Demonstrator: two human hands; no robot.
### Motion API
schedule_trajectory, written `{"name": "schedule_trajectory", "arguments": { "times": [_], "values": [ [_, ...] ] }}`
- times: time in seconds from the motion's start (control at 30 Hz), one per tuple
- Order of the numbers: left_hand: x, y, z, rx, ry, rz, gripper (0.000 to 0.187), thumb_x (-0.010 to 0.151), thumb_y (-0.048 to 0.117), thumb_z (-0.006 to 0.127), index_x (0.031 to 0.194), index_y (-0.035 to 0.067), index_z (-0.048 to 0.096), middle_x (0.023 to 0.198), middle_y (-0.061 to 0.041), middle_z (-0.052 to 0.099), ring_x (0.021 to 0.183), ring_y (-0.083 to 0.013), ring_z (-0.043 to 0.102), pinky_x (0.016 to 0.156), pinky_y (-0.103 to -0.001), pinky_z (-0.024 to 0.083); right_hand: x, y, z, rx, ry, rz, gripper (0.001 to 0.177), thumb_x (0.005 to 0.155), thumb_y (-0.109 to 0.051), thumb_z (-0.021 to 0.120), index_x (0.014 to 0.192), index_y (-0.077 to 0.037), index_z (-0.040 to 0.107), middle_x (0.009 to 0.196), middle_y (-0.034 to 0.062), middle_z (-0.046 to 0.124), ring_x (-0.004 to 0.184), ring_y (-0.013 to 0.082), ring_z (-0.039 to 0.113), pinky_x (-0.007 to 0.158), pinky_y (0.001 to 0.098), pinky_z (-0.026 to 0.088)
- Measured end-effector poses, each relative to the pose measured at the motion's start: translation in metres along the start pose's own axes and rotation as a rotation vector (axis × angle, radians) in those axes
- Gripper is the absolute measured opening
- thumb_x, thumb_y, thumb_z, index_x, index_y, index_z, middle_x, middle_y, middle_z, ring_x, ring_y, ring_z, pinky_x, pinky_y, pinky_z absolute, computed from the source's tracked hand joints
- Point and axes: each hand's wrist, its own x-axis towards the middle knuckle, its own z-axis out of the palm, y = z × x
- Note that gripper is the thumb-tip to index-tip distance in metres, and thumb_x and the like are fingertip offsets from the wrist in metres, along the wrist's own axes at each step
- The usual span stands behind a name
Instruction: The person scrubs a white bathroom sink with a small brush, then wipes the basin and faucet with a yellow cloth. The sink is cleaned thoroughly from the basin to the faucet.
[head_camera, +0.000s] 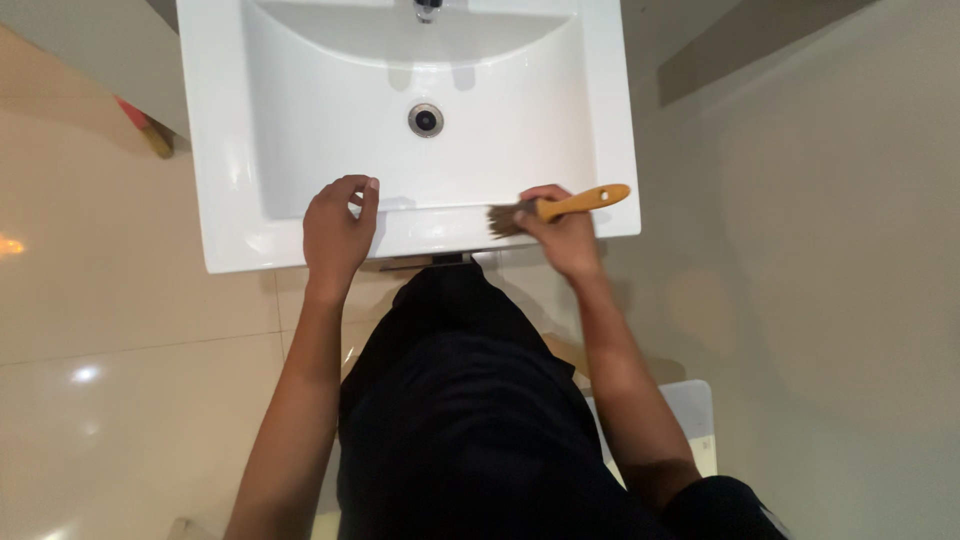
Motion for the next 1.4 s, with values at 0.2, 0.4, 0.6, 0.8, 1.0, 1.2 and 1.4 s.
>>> {"name": "schedule_trajectory", "arguments": {
  "times": [0.2,0.4,0.6,0.8,1.0,1.2,1.4],
  "values": [
    [0.001,0.0,0.0,0.007,-0.012,-0.011,0.027,0.105,0.028,0.064,0.102,0.004,0.075,0.094,-0.009,0.075,0.083,-0.022,0.071,0.069,-0.037,0.053,0.006,0.002,-0.07,-0.404,0.239,0.019,0.021,0.086,0.001,0.073,0.106,-0.006,0.07,0.099,0.0064,0.072,0.09,0.0154,0.069,0.08,0.0323,0.057],
    [0.002,0.005,-0.002,0.013,-0.061,-0.099,0.026,0.104,0.029,0.064,0.104,0.005,0.075,0.094,-0.01,0.076,0.078,-0.024,0.07,0.067,-0.038,0.053,-0.003,0.001,-0.087,-0.518,0.512,0.136,0.019,0.086,0.002,0.07,0.102,-0.008,0.073,0.097,0.0094,0.073,0.084,0.0172,0.07,0.076,0.0346,0.057],
    [0.006,0.006,-0.001,0.054,-0.031,-0.036,0.026,0.105,0.029,0.066,0.104,0.005,0.075,0.094,-0.011,0.076,0.081,-0.0251,0.071,0.072,-0.039,0.054,-0.015,-0.005,-0.01,-0.286,0.25,0.169,0.009,0.097,-0.012,0.07,0.105,-0.009,0.073,0.085,0.0045,0.069,0.076,0.0122,0.064,0.067,0.0309,0.052],
    [0.006,0.011,0.0,0.018,-0.076,-0.105,0.025,0.102,0.029,0.064,0.105,0.007,0.076,0.094,-0.01,0.076,0.077,-0.026,0.071,0.068,-0.039,0.054,-0.014,-0.03,0.067,0.066,-0.019,-0.067,0.016,0.092,-0.01,0.076,0.106,-0.005,0.072,0.081,0.0017,0.063,0.074,0.0112,0.058,0.065,0.028,0.049],
    [0.006,0.011,-0.003,0.045,-0.04,-0.095,0.027,0.103,0.031,0.065,0.106,0.006,0.076,0.093,-0.01,0.076,0.076,-0.0245,0.07,0.067,-0.038,0.054,0.007,-0.02,0.037,0.294,-0.047,0.146,0.022,0.086,-0.017,0.08,0.105,-0.008,0.072,0.093,0.0006,0.072,0.083,0.0099,0.072,0.072,0.0265,0.063],
    [0.005,0.01,-0.003,0.064,-0.074,-0.137,0.026,0.102,0.03,0.064,0.107,0.007,0.076,0.094,-0.01,0.076,0.076,-0.0254,0.071,0.068,-0.039,0.054,0.017,0.015,-0.106,-0.172,0.276,-0.07,0.022,0.091,-0.006,0.073,0.112,-0.003,0.068,0.1,0.0062,0.074,0.093,0.0151,0.073,0.08,0.0306,0.06],
    [0.004,0.008,0.0,0.05,-0.038,-0.076,0.026,0.104,0.029,0.064,0.104,0.005,0.075,0.095,-0.011,0.076,0.082,-0.0243,0.072,0.07,-0.039,0.054,-0.01,0.018,-0.103,-0.351,0.316,-0.005,0.019,0.089,-0.001,0.071,0.108,-0.004,0.072,0.091,0.0092,0.076,0.085,0.015,0.072,0.074,0.0319,0.057]
  ]
}}
